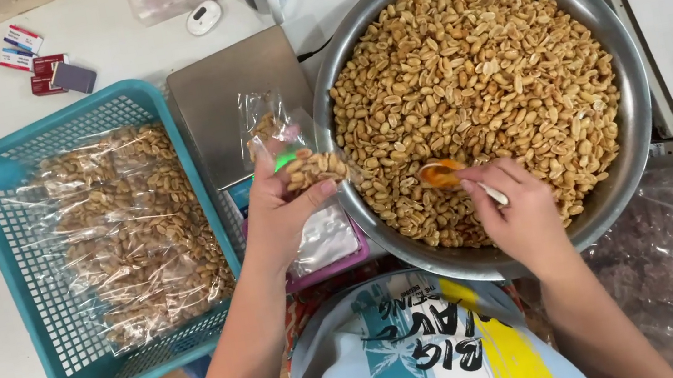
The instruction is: Scooping nuts from a large bowl into small plastic bags and weighing them on a digital scale.
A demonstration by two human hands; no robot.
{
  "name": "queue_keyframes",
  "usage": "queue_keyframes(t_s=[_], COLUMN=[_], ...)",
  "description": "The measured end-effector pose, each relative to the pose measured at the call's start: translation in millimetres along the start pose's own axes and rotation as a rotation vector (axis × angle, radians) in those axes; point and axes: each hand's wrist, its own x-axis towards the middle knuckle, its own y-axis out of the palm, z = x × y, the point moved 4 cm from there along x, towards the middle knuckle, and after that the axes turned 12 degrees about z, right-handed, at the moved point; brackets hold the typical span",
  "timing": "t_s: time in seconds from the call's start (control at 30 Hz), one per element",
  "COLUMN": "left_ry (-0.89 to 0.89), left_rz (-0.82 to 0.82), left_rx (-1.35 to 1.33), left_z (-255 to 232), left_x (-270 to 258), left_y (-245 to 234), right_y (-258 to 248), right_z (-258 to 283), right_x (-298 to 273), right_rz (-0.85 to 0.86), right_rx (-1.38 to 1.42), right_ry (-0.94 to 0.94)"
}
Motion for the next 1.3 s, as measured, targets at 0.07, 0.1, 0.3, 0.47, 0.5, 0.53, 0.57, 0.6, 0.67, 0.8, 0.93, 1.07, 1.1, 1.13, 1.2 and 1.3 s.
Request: queue_keyframes(t_s=[0.07,0.1,0.3,0.47,0.5,0.53,0.57,0.6,0.67,0.8,0.93,1.07,1.1,1.13,1.2,1.3], left_ry=[-0.023,-0.046,-0.014,0.0,0.011,0.012,0.016,0.018,0.011,-0.077,-0.174,-0.163,-0.155,-0.154,-0.154,-0.117], left_rz=[0.003,0.003,-0.069,-0.102,-0.118,-0.118,-0.14,-0.162,-0.149,0.024,0.279,0.347,0.336,0.329,0.289,0.291], left_rx=[0.035,0.07,0.103,0.176,0.198,0.197,0.21,0.223,0.247,0.587,0.751,0.732,0.67,0.672,0.428,0.389], left_z=[2.9,4.7,7.0,-9.2,-10.4,-9.1,-8.0,-6.8,-6.8,15.7,43.0,54.5,54.5,55.6,57.7,48.9], left_x=[-3.9,-6.7,-13.2,-16.1,-16.8,-16.9,-17.3,-18.9,-22.2,-19.3,-21.4,-17.0,-14.9,-13.9,-12.4,-9.1], left_y=[0.9,0.9,-0.3,-9.8,-13.8,-16.5,-20.0,-23.6,-14.5,20.1,62.3,72.8,74.2,76.0,77.9,47.2], right_y=[10.6,16.5,38.0,13.3,5.0,7.5,10.1,13.4,5.4,-11.5,-39.0,-53.6,-58.5,-52.7,-43.3,-59.1], right_z=[-3.6,-5.3,8.5,22.3,29.2,19.8,10.1,0.7,3.4,1.3,17.9,43.5,54.4,42.5,18.5,35.3], right_x=[0.8,1.0,4.2,9.4,10.9,9.9,9.0,6.7,7.1,5.2,4.2,5.4,6.2,3.8,-1.7,4.9], right_rz=[0.0,0.003,-0.004,-0.023,-0.031,-0.032,-0.032,-0.032,-0.03,-0.107,-0.213,-0.145,-0.156,-0.153,-0.229,-0.156], right_rx=[0.034,0.069,0.104,0.258,0.304,0.303,0.32,0.338,0.377,0.476,0.404,0.166,0.093,0.096,0.143,0.13], right_ry=[-0.001,-0.004,0.012,0.073,0.092,0.091,0.092,0.095,0.098,0.075,-0.041,-0.301,-0.372,-0.377,-0.389,-0.424])
